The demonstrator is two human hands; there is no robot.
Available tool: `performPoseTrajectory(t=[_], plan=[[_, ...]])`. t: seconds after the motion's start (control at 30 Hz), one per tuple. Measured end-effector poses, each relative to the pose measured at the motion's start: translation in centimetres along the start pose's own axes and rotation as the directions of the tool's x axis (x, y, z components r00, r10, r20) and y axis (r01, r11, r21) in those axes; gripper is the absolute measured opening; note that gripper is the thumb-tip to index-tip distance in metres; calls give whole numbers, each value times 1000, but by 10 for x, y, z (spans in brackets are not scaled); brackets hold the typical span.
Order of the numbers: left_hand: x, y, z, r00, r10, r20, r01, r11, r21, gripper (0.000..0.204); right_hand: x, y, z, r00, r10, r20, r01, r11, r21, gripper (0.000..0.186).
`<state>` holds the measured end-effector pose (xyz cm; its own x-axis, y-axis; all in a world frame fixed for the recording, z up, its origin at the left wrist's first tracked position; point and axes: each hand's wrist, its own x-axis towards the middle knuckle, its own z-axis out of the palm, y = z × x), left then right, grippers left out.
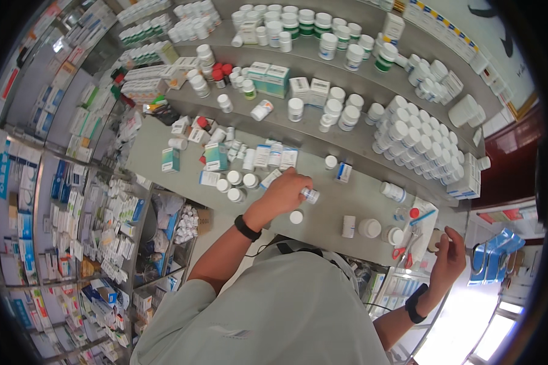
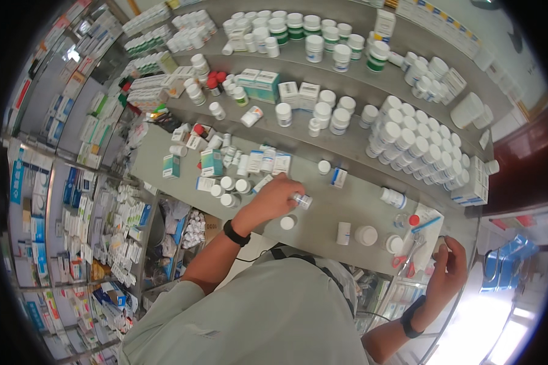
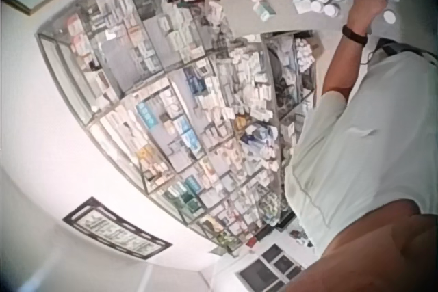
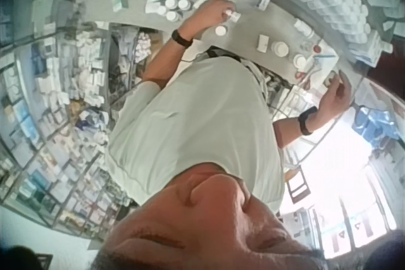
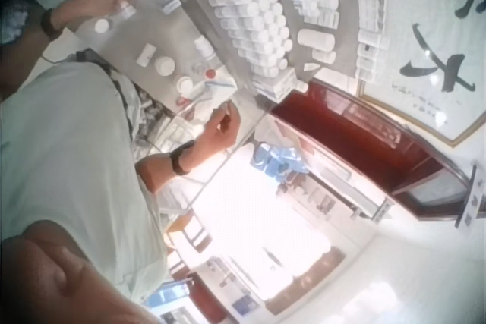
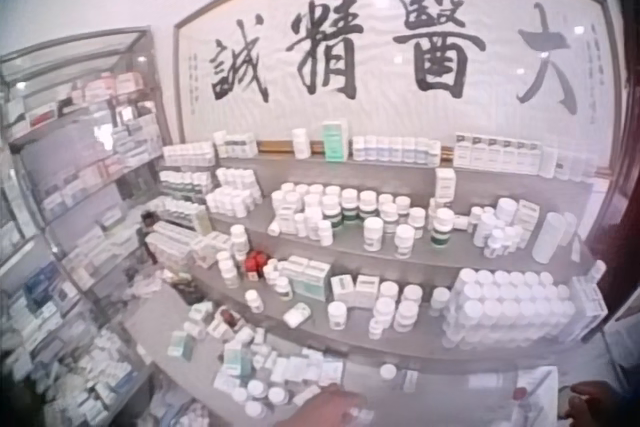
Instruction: Organizing and checking various medicine bottles and boxes on a pharmacy counter.
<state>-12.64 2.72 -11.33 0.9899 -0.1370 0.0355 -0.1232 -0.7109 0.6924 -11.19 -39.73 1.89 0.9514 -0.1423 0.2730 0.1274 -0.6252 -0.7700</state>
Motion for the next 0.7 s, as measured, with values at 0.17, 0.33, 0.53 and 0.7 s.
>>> performPoseTrajectory(t=[0.17, 0.33, 0.53, 0.7], plan=[[1, -1, 9, 999, -15, -38, 15, 1000, -16, 23, -3, 4, 5, 999, -12, 41, 11, 999, 32, 19], [0, -4, 16, 996, 6, -88, -8, 1000, -22, 23, -3, -3, 12, 994, 2, 106, -7, 999, 49, 18], [0, -5, 12, 984, 58, -168, -66, 997, -42, 26, -3, -3, 14, 991, -8, 130, 4, 999, 32, 19], [11, -2, -45, 912, 14, -411, 68, 981, 183, 39, -11, -7, 13, 994, -8, 113, 6, 1000, 20, 19]])
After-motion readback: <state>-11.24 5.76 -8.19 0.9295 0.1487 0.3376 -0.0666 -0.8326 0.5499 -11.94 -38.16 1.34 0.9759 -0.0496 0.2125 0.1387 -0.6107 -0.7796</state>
